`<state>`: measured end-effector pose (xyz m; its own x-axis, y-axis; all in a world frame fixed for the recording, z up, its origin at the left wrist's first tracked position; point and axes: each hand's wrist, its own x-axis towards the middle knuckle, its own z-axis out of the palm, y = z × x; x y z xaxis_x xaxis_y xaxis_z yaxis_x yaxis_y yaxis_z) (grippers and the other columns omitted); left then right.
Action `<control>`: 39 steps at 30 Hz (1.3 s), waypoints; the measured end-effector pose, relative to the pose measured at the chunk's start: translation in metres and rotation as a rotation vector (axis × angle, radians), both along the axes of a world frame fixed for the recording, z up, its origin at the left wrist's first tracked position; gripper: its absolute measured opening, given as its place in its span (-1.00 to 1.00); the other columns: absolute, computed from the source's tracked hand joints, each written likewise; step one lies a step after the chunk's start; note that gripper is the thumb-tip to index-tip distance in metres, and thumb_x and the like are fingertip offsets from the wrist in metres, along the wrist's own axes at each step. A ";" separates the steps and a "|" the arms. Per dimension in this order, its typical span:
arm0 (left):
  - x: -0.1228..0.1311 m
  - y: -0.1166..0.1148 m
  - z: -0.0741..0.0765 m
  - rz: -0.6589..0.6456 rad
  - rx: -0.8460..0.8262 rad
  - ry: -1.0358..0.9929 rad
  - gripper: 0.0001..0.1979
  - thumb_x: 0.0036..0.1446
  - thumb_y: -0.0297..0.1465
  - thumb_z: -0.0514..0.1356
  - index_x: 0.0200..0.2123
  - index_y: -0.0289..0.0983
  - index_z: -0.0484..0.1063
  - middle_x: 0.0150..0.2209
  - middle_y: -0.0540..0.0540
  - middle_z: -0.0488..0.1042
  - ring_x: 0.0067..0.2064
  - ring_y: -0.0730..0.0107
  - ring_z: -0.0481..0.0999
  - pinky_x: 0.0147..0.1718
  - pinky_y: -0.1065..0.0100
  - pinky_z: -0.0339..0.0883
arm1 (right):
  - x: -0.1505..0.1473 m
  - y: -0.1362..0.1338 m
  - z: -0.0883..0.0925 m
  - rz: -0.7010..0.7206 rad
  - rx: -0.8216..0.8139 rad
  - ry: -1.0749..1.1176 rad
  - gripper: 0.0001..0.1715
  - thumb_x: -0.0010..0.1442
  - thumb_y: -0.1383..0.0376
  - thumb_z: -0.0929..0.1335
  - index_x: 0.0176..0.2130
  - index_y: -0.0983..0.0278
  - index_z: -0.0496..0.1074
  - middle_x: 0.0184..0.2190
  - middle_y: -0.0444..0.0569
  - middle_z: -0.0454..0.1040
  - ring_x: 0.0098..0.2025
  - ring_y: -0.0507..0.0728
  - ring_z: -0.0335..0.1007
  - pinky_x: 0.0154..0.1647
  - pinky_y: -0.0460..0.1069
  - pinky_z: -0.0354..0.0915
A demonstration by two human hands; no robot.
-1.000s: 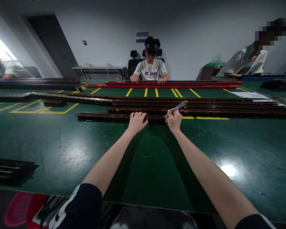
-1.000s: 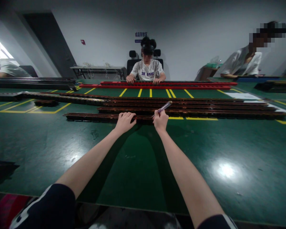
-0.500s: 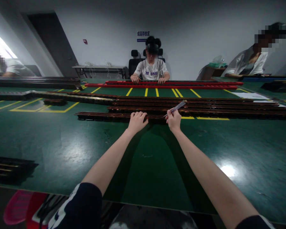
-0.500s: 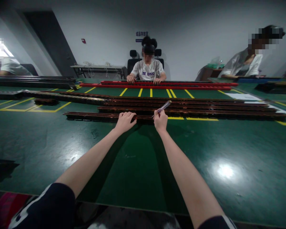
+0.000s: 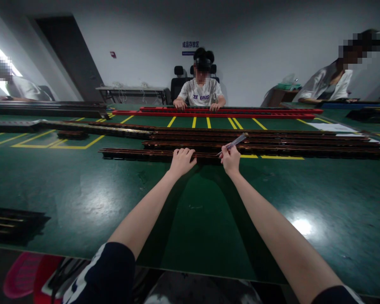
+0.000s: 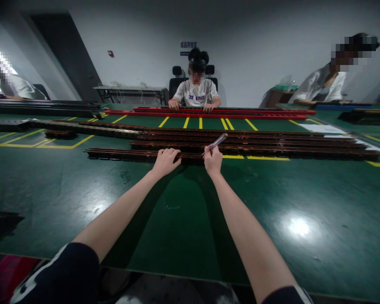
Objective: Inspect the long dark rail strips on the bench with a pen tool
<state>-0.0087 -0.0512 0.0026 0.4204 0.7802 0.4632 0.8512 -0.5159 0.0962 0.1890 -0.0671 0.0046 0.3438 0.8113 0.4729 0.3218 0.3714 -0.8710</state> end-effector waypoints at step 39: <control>0.000 0.001 -0.002 0.009 0.033 0.014 -0.62 0.25 -0.28 -0.01 0.04 -0.30 0.38 -0.01 -0.21 0.48 0.01 0.11 0.42 0.06 0.05 0.16 | 0.001 0.005 -0.005 -0.009 0.027 0.029 -0.59 0.15 -0.06 0.28 -0.38 0.23 0.25 -0.64 -0.20 0.31 -0.66 0.02 0.24 -0.66 -0.08 0.15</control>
<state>-0.0089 -0.0501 0.0010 0.4200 0.7685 0.4827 0.8571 -0.5108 0.0675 0.1896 -0.0618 0.0000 0.3648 0.7952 0.4844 0.2999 0.3922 -0.8696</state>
